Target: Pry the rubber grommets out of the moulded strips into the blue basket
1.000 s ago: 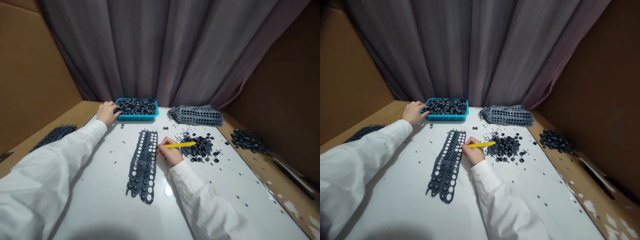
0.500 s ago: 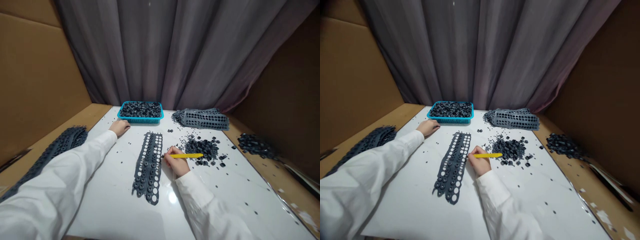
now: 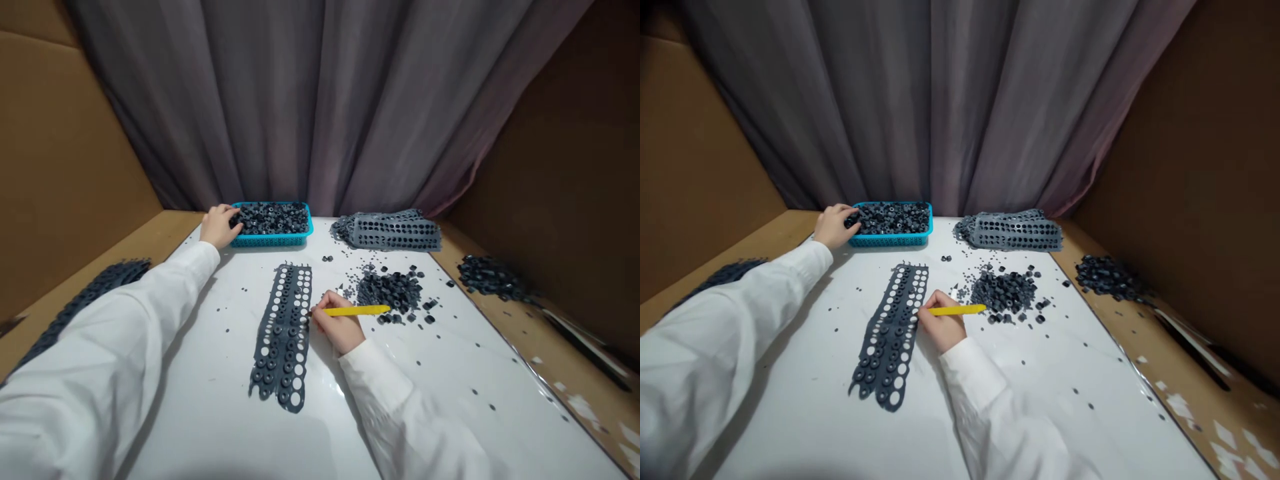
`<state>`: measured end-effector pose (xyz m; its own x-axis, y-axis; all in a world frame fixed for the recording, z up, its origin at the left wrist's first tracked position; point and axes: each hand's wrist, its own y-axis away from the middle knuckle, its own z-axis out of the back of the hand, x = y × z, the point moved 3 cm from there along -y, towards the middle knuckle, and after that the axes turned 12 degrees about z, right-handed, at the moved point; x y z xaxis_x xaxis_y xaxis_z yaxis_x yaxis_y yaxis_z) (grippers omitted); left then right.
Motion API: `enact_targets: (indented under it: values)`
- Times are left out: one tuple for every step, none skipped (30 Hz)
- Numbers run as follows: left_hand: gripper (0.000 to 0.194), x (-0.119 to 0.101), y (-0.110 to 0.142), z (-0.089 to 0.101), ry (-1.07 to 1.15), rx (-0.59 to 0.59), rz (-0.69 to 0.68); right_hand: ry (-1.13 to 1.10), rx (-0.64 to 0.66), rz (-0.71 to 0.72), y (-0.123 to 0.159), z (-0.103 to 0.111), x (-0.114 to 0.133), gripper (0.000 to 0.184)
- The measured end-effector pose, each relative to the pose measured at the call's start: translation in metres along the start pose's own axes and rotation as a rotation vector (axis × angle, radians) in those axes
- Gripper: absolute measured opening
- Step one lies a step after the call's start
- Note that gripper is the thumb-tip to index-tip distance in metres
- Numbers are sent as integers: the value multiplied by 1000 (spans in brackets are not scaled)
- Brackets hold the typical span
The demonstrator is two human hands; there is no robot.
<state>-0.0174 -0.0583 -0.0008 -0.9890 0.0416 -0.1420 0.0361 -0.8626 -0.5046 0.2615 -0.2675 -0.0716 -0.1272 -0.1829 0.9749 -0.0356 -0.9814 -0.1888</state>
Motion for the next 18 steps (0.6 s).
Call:
enact_targets:
  values:
    - [39,2,0,1,-1,-11,6,1,0,-1,0,0,0,15]
    - [35,3,1,1,-9,-8,14,1,-1,-1,0,0,0,15]
    - [31,5,1,1,-20,7,22,-1,-3,-2,0,0,1,15]
    - [28,6,1,1,-32,27,27,-5,-5,-7,0,0,1,15]
    - [27,7,1,1,-41,45,28,-9,-6,-13,0,0,2,15]
    - [28,8,1,1,-48,57,22,-12,-6,-16,0,0,3,15]
    - [28,8,1,1,-54,58,16,-13,-7,-18,-1,0,3,15]
    - [29,9,1,1,-57,52,9,-9,-8,-17,-1,0,4,15]
    - [31,9,0,1,-58,43,5,-4,-8,-15,-1,0,4,14]
    - [31,11,-1,1,-56,31,4,1,-8,-14,-1,1,4,14]
    - [32,12,-3,2,-50,21,8,1,-9,-13,-1,1,3,14]
    - [32,14,-5,3,-41,11,18,-4,-11,-12,0,1,2,14]
    - [31,15,-6,5,-28,0,33,-12,-13,-10,0,1,1,15]
    - [31,15,-6,8,-12,-19,50,-21,-14,-7,0,1,0,15]
    - [31,13,-4,12,12,-42,63,-29,-14,-2,0,0,-1,15]
    - [31,9,2,17,47,-60,60,-33,-14,4,0,0,-1,15]
    - [31,2,12,23,94,-60,30,-32,-13,8,0,0,-1,15]
    - [31,-8,29,29,155,-37,-34,-28,-14,10,0,1,0,15]
